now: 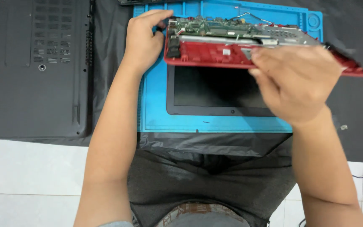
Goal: The recorder is seen disassembling and repairing a laptop.
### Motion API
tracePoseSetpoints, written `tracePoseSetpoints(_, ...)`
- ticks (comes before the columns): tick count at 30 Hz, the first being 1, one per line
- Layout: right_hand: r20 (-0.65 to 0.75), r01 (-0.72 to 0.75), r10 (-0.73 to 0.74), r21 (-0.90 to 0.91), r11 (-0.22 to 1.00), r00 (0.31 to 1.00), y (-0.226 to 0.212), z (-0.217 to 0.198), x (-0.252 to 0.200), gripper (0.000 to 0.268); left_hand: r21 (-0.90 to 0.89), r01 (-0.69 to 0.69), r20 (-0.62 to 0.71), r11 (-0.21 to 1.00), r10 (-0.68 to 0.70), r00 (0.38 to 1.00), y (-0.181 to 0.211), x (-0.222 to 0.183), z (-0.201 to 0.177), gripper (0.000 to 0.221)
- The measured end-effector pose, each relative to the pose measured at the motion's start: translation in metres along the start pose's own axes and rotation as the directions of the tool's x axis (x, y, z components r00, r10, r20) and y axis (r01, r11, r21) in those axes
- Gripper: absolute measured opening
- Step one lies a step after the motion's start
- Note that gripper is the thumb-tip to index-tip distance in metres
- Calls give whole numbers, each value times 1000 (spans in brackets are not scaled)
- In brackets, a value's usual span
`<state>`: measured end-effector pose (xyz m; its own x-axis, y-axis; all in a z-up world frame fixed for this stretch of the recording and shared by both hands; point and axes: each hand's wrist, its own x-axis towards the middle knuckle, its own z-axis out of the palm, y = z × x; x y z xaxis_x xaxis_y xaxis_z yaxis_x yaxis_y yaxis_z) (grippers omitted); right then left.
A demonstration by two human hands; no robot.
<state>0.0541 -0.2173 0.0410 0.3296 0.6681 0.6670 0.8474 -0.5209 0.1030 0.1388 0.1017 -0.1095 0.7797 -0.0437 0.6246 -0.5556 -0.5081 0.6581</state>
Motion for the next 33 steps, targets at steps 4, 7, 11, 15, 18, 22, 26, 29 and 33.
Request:
tracePoseSetpoints(4, 44, 1, 0, -13, 1000, 999, 11, -3, 7, 11, -1, -26, -30, 1000, 26, 999, -7, -3, 4, 50)
tracePoseSetpoints(7, 63, -11, 12, -26, 1000, 998, 21, -7, 12, 8, 21, -46, -52, 999, 47, 998, -8, -3, 6, 47)
tracePoseSetpoints(11, 105, 22, -20, -19, 1000, 994, 42, -9, 4, 8, 92, -99, -56, 991, 105, 993, -6, -5, 5, 43)
tracePoseSetpoints(15, 146, 61, -41, -131, 990, 988, 36, -8, 10, 10, 144, -46, -40, 989, 52, 998, 0, -6, 3, 46)
tracePoseSetpoints(18, 178, 85, -43, -241, 967, 983, 23, -6, 20, 13, 162, -68, -44, 984, 76, 996, -3, -7, 4, 48)
tracePoseSetpoints(22, 210, 120, -49, -342, 932, 977, 7, -3, 27, 16, 141, -147, -89, 979, 160, 983, -4, -7, 5, 53)
tracePoseSetpoints(26, 192, 104, -35, -367, 925, 981, -3, 7, 1, 16, 162, -101, -47, 982, 110, 993, -13, -5, 8, 45)
tracePoseSetpoints(29, 136, 86, -40, -347, 934, 990, -20, 16, -3, 18, 159, -96, -30, 983, 102, 994, -8, -4, 4, 44)
tracePoseSetpoints(33, 58, 133, -120, -420, 898, 991, -34, 28, -13, 15, 163, -104, -5, 981, 107, 994, -10, -2, 4, 44)
